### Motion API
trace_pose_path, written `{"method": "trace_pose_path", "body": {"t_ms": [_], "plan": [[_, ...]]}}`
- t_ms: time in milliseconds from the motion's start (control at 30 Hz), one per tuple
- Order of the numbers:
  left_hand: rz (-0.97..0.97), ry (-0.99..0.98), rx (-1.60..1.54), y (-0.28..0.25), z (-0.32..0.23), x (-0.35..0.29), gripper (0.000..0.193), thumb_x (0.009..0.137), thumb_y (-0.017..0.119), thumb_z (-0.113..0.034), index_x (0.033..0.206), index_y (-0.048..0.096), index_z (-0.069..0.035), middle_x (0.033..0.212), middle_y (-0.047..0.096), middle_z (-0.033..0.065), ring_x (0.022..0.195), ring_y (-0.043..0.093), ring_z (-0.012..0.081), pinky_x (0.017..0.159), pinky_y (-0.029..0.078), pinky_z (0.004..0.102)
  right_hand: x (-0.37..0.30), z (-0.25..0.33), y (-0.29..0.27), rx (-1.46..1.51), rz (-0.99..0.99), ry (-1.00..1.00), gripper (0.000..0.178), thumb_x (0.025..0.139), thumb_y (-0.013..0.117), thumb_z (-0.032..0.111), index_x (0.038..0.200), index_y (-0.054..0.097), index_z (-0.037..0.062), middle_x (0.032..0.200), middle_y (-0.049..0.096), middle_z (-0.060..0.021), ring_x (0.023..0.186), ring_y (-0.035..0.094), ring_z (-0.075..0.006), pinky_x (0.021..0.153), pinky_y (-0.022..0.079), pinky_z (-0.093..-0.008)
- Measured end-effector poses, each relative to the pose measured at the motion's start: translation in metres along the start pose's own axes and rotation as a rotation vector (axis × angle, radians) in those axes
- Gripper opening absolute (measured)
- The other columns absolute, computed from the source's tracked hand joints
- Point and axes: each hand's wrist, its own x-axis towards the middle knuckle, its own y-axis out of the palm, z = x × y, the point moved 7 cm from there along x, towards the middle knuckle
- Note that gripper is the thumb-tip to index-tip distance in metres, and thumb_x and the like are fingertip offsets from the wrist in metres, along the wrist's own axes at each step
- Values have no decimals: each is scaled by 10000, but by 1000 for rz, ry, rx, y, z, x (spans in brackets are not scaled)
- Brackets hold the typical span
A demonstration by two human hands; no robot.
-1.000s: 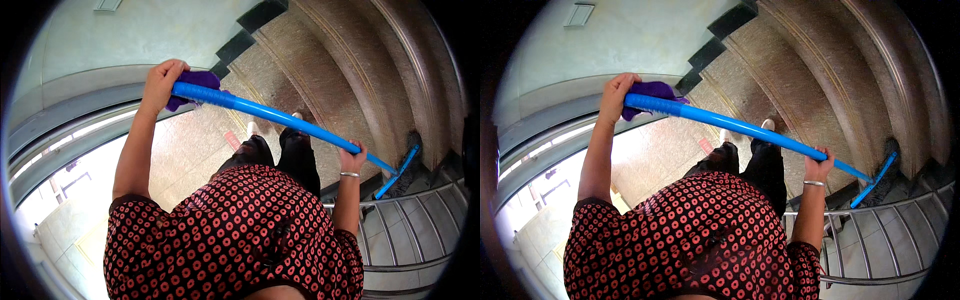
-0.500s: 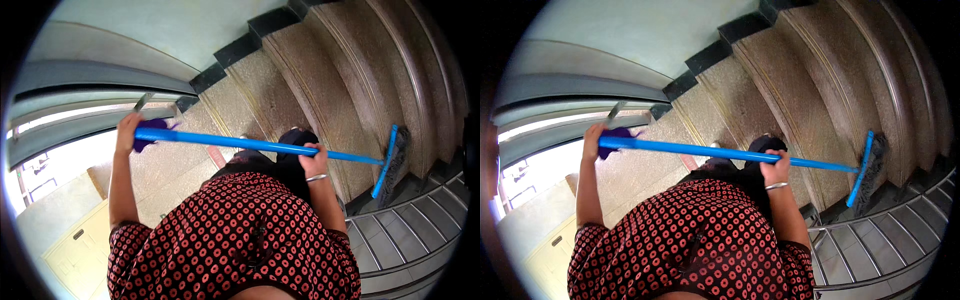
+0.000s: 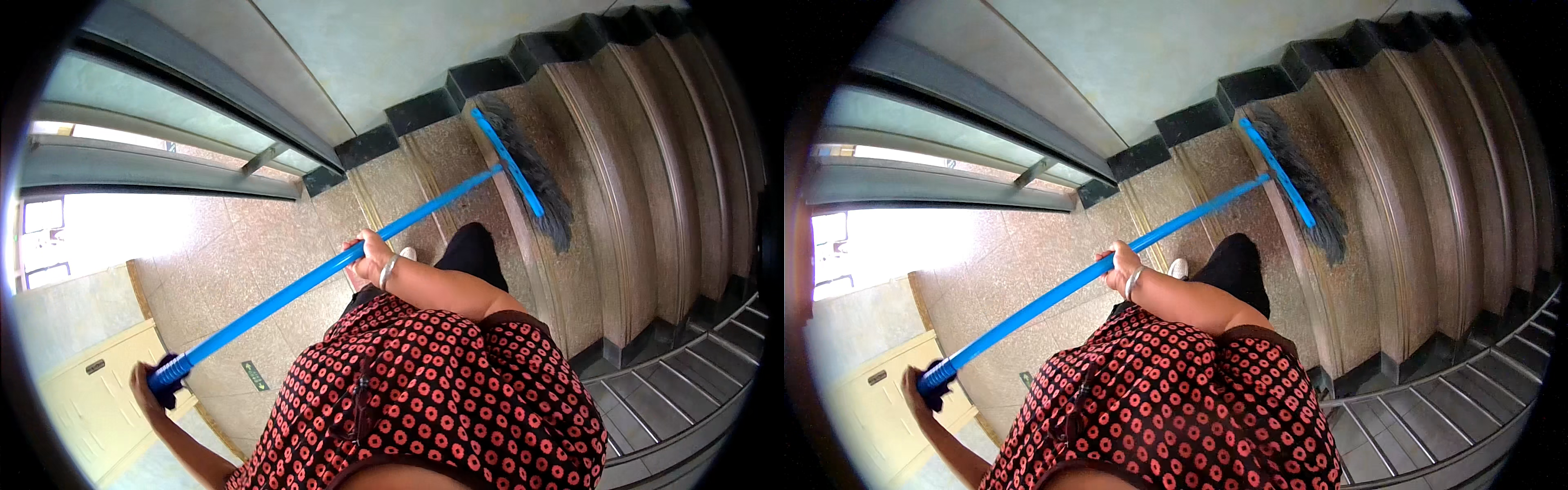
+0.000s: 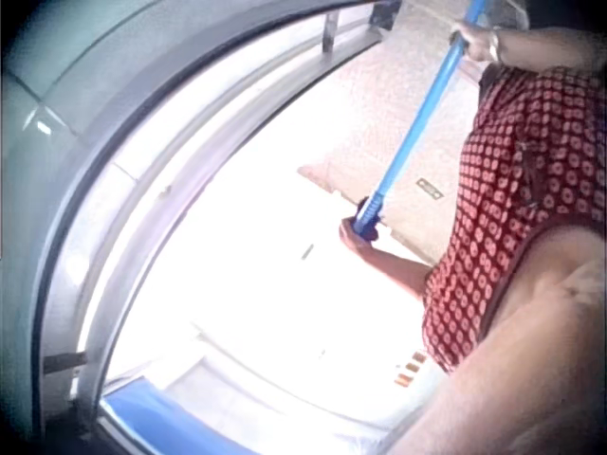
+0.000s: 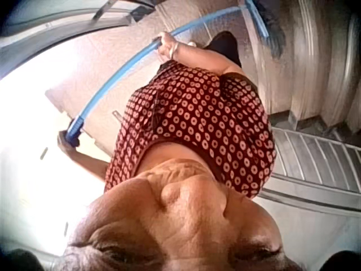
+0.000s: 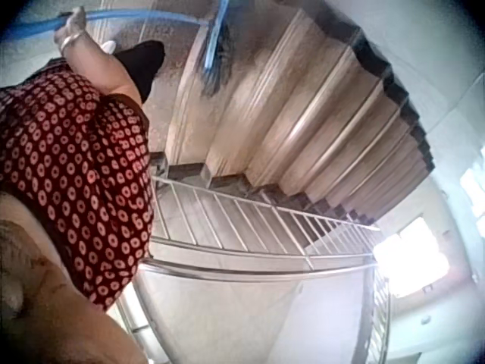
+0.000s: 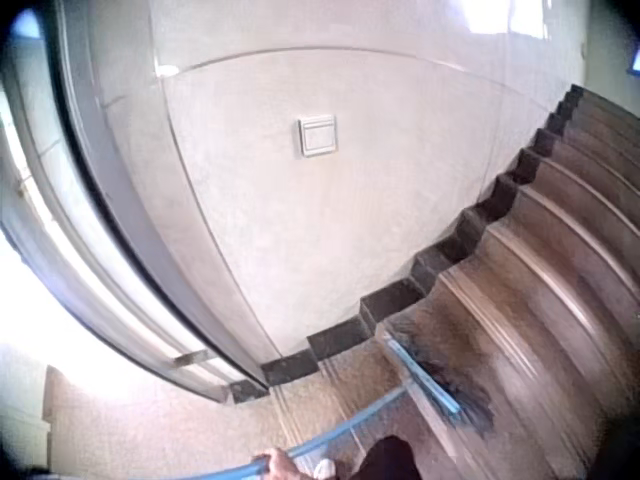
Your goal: The person mops the steps of a staircase and the adjacent floor area by hand using a mop.
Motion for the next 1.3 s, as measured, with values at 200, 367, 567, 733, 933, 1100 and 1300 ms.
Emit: {"method": "trace_pose_path", "body": {"t_ms": [200,367,567,733,933,1100,1300], "plan": [[28,300,351,99,-18,-70,248,769,477,-235,612,498,-45,571,435,3,557,397,90,522,334,231,59,101,20,-15,-20,-367,83,696,405,73,649,395,4,550,434,-139,486,474,-263,462,412,-377],[131,-119,-125,197,-44,-92,226,755,481,-203,602,504,-38,553,421,-7,525,389,86,503,309,219,19,197,14,-101,-104,-564,76,705,457,81,717,425,13,605,438,-101,551,472,-223,523,430,-342],[-6,95,-68,167,-68,-76,253,753,466,-225,600,480,-24,584,437,26,516,412,128,489,345,238,-21,180,20,-11,167,-532,108,694,512,117,721,456,29,638,462,-107,583,501,-224,503,411,-369],[-6,137,-138,119,-65,-34,343,742,465,-322,823,462,11,680,484,115,559,521,240,442,452,323,-40,158,-23,26,211,-552,111,685,508,144,664,466,43,578,498,-92,528,524,-210,429,394,-317],[123,236,54,138,-154,-7,440,764,401,-372,945,469,23,825,522,156,594,552,235,471,463,277,-107,122,-102,298,333,-404,117,705,504,156,698,408,88,581,478,-57,546,519,-183,507,410,-313],[225,466,59,193,-212,30,466,733,481,-378,1029,469,-19,942,496,104,782,525,207,653,438,320,-135,114,-180,588,409,-413,87,730,493,120,673,434,91,639,489,-56,669,518,-215,609,408,-334],[516,999,226,356,-282,-19,294,836,396,-222,913,518,34,884,504,103,871,464,192,810,347,306,-139,136,-287,980,347,-612,83,684,475,74,627,416,89,573,463,-66,562,480,-209,598,415,-339]]}}
